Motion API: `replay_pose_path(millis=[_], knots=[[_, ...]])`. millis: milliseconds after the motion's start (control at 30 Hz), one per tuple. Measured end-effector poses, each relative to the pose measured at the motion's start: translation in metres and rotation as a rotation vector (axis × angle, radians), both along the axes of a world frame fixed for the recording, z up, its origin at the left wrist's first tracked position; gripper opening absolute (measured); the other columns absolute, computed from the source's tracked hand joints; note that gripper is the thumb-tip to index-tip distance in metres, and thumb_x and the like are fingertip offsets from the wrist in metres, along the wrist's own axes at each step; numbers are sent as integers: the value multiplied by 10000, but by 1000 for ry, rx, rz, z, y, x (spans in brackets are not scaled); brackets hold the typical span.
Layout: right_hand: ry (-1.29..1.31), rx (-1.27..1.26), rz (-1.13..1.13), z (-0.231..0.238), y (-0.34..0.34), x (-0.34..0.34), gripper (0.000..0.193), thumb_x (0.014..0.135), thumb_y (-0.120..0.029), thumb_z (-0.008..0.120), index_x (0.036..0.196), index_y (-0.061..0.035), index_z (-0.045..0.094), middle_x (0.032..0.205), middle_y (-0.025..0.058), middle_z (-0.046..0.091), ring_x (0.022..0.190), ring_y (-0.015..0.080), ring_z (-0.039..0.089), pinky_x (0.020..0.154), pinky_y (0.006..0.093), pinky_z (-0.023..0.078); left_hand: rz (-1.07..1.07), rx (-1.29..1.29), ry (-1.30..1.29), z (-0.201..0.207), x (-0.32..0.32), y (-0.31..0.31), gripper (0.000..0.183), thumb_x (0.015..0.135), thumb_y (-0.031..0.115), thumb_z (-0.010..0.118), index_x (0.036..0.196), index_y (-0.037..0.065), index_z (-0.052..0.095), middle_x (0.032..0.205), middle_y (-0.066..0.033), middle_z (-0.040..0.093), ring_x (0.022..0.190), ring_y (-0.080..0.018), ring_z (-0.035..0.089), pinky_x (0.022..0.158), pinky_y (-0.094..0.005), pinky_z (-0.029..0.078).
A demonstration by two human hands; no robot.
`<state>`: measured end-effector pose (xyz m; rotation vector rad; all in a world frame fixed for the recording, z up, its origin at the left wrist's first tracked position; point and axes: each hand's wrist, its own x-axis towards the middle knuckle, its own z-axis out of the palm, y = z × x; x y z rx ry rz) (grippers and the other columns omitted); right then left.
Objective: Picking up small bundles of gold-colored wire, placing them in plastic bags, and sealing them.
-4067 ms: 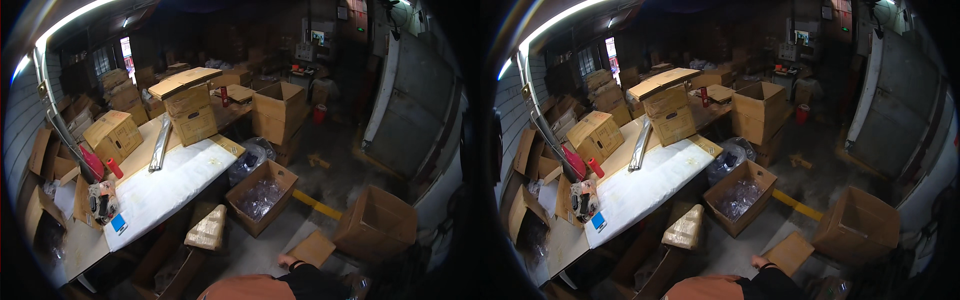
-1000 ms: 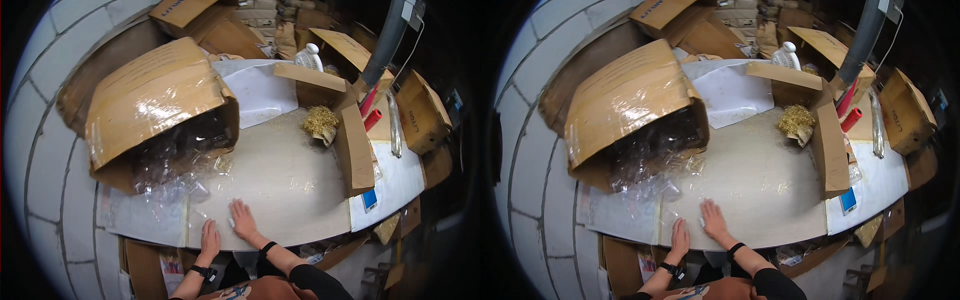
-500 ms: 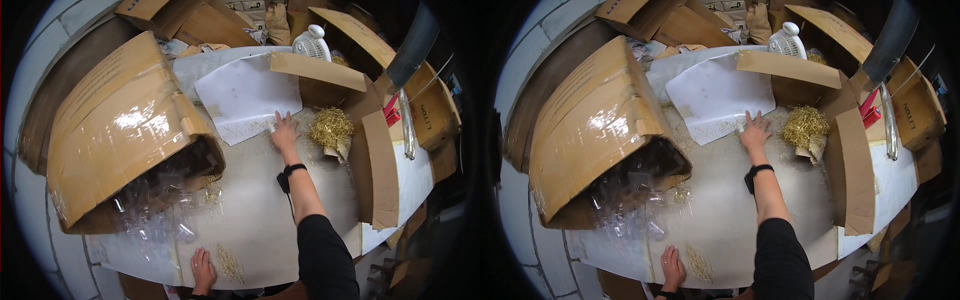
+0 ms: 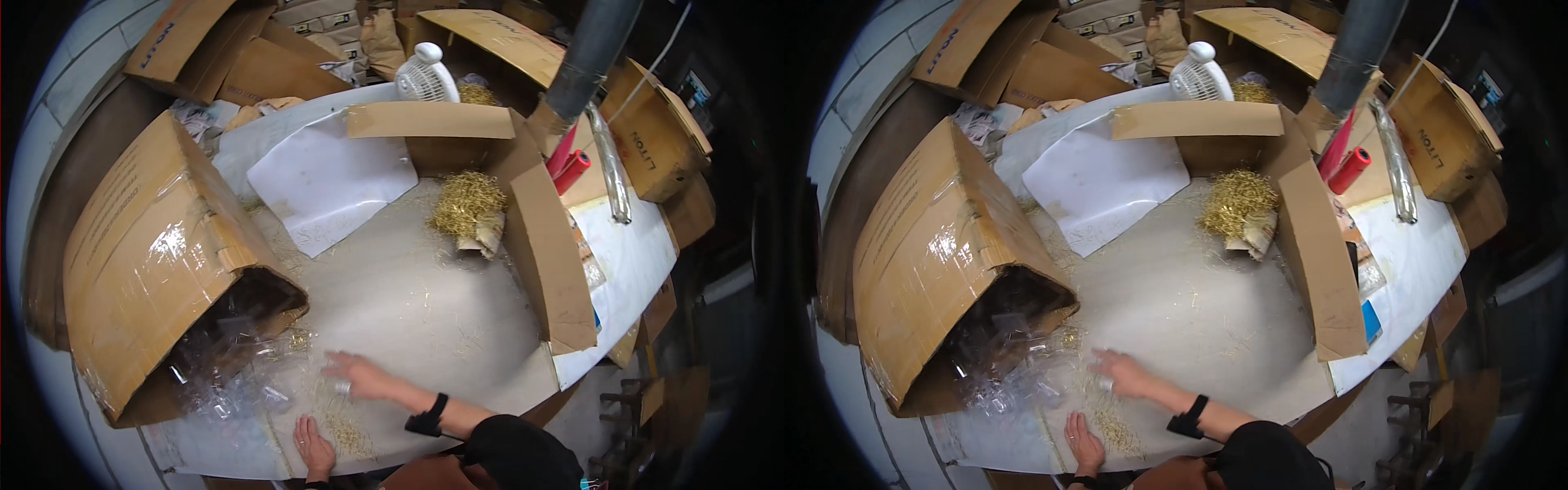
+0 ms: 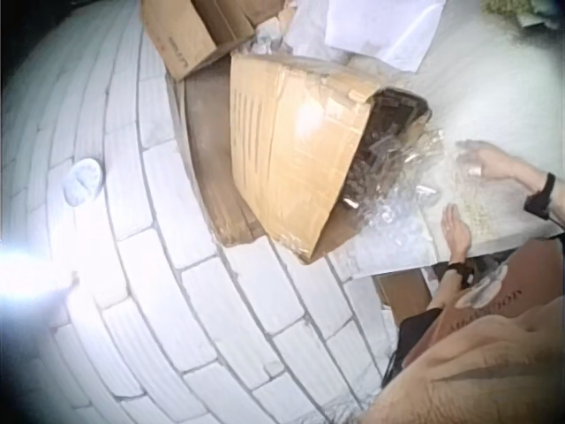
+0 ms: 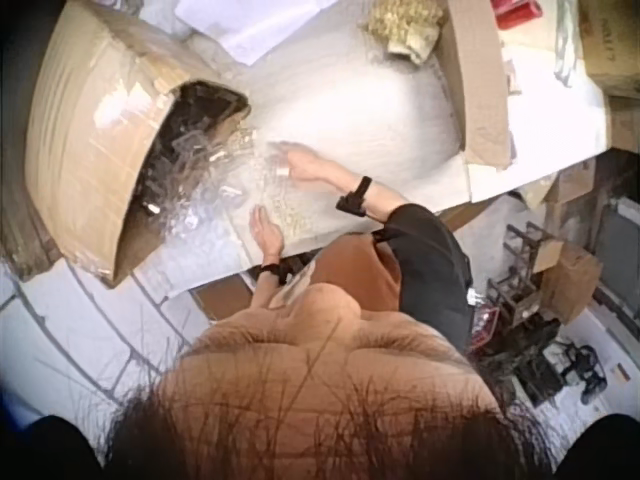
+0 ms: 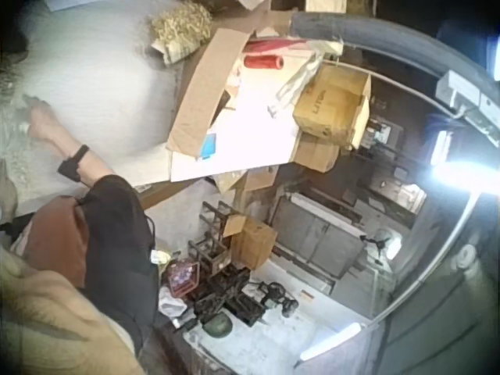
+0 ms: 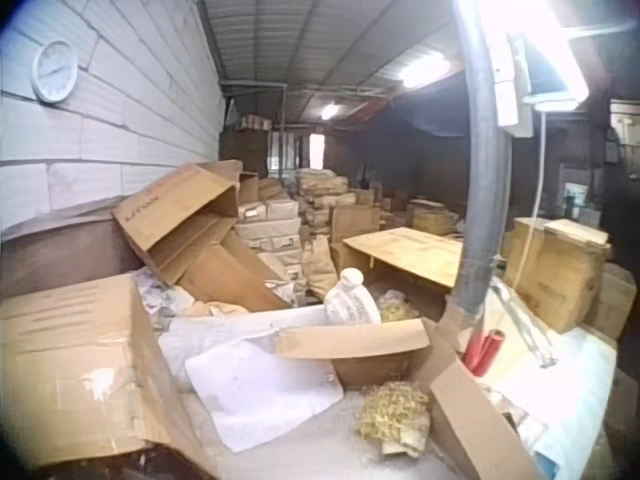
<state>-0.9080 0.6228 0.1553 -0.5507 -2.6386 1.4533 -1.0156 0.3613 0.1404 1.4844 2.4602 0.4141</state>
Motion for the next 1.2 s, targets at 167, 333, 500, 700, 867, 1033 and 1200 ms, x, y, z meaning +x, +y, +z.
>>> replay_pose_path(millis=[167,333,500,700,867,1033,1200], knots=[[-312,744,-1014,75,176,82,822,753,-405,706,1374,-11,339,1337,300,390,1248,461,359,1020,524,328,12,-9,14,2,-3,-9,532,754,42,439,1280,-27,414,1374,-203,373,1304,-383,308,1068,-516,229],[-317,173,-1647,81,284,131,872,721,-452,745,1327,57,380,1340,281,416,1240,416,403,998,494,353,-9,15,19,1,-1,-3,543,748,25,440,1288,-22,408,1375,-201,372,1302,-384,309,1061,-517,236],[90,-226,-1882,-9,301,134,642,634,-239,863,1104,93,578,1085,201,620,919,279,623,750,352,502,-34,49,17,2,-3,-2,549,739,33,458,1284,-25,426,1367,-193,391,1300,-380,316,1064,-510,235],[351,-625,-1866,-4,259,126,351,680,-155,825,884,-1,584,744,78,590,507,179,542,385,324,345,-13,35,-1,4,-1,-6,599,727,7,446,1323,-14,398,1380,-185,383,1302,-377,319,1076,-493,218],[146,-465,-1736,17,194,150,321,682,-167,821,834,-16,582,715,77,597,480,175,539,359,325,344,-8,35,-30,2,0,-9,593,740,11,446,1331,-9,395,1391,-178,376,1324,-353,302,1086,-483,210],[-272,247,-1311,87,116,172,566,639,-348,831,978,45,605,821,159,654,773,244,646,719,394,496,-3,54,-28,6,-1,-9,587,754,15,443,1338,0,390,1404,-170,367,1344,-330,281,1098,-471,196],[-382,109,-990,102,95,159,662,682,-378,798,1123,56,563,974,244,639,913,355,629,803,408,487,-27,70,6,0,-2,-8,588,749,36,473,1330,-2,392,1406,-162,367,1342,-321,279,1103,-452,205]])
